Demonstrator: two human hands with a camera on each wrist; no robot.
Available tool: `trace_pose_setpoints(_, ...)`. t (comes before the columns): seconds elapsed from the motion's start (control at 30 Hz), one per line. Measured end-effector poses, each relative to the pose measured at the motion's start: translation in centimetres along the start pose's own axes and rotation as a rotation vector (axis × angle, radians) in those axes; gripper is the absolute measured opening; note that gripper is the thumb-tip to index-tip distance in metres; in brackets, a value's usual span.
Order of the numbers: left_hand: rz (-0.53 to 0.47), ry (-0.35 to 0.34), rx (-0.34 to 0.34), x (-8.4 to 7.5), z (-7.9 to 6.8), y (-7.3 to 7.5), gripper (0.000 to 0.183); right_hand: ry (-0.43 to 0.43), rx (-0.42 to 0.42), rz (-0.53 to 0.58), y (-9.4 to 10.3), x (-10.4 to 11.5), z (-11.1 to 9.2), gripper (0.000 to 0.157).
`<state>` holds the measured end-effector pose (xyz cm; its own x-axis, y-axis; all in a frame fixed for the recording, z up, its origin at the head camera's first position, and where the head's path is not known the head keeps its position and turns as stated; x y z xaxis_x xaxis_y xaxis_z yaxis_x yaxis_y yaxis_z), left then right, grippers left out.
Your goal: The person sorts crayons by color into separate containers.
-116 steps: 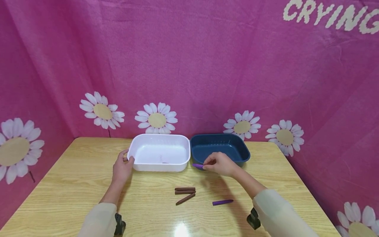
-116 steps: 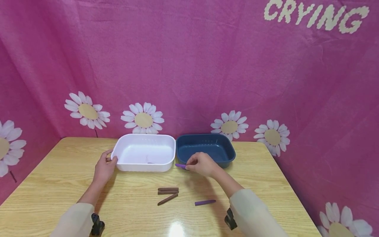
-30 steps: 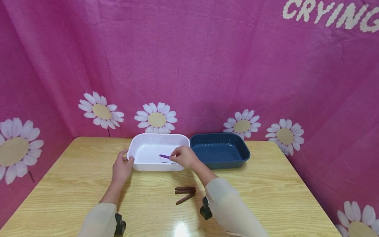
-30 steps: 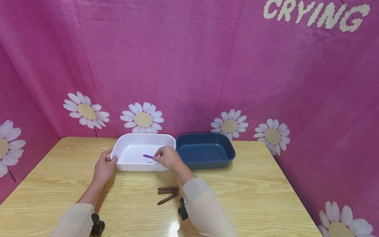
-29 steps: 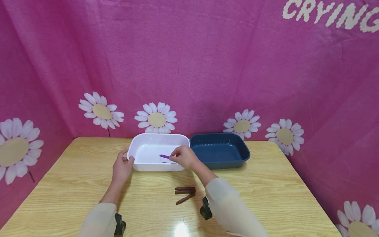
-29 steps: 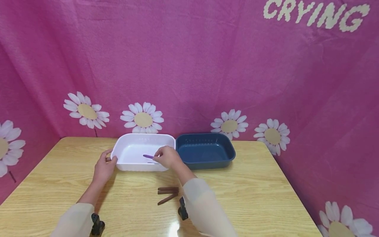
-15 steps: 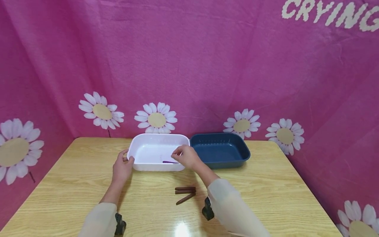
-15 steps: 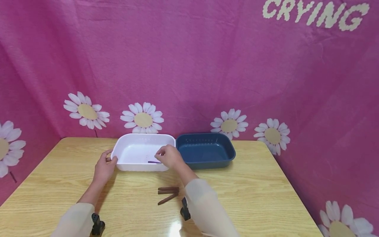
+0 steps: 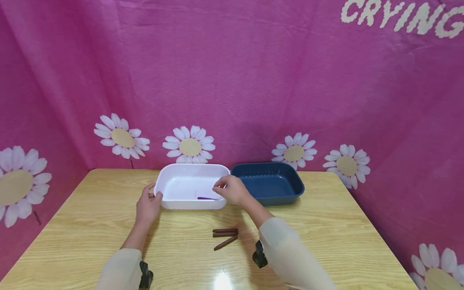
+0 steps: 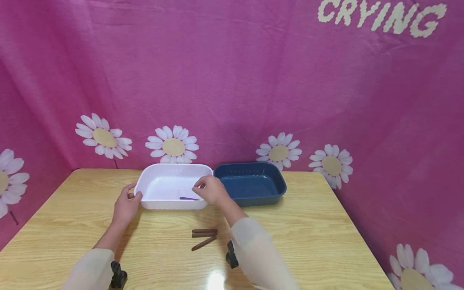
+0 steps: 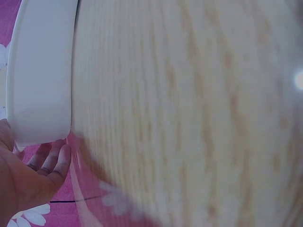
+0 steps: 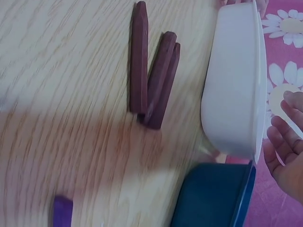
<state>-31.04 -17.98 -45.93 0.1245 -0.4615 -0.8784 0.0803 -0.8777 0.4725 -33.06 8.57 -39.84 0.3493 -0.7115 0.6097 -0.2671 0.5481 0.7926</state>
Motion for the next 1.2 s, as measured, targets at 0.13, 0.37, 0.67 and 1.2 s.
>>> trace_pose_setpoints(0.13, -0.003, 0.001, 0.003, 0.0, -0.1, 0.0, 0.052, -0.012, -0.001, -0.011, 0.5, -0.2, -0.5, 0.017)
trace_pose_setpoints(0.37, -0.002, -0.010, -0.001, 0.1, 0.1, 0.0, 0.053, -0.010, -0.001, -0.016, 1.1, -0.8, -1.3, 0.015)
trace_pose_setpoints(0.67, 0.009, -0.005, 0.001, 0.1, 0.0, 0.1, 0.052, 0.019, 0.016, -0.023, 1.4, -1.8, -2.3, 0.015)
trace_pose_setpoints(1.2, 0.024, -0.012, -0.009, -0.1, 0.2, 0.1, 0.051, -0.008, 0.051, -0.042, 2.1, -4.0, -4.2, 0.011)
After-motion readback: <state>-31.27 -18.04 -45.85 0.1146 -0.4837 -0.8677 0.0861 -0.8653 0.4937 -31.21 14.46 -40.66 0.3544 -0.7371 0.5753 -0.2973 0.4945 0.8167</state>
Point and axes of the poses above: each hand's wrist, its own z-axis towards the middle knuckle, its own y-axis out of the back of the hand, x = y × z, the point moved 3 cm from there along z, towards the middle knuckle, and after that the axes turned 11 degrees about x, right-handed, at the moved point
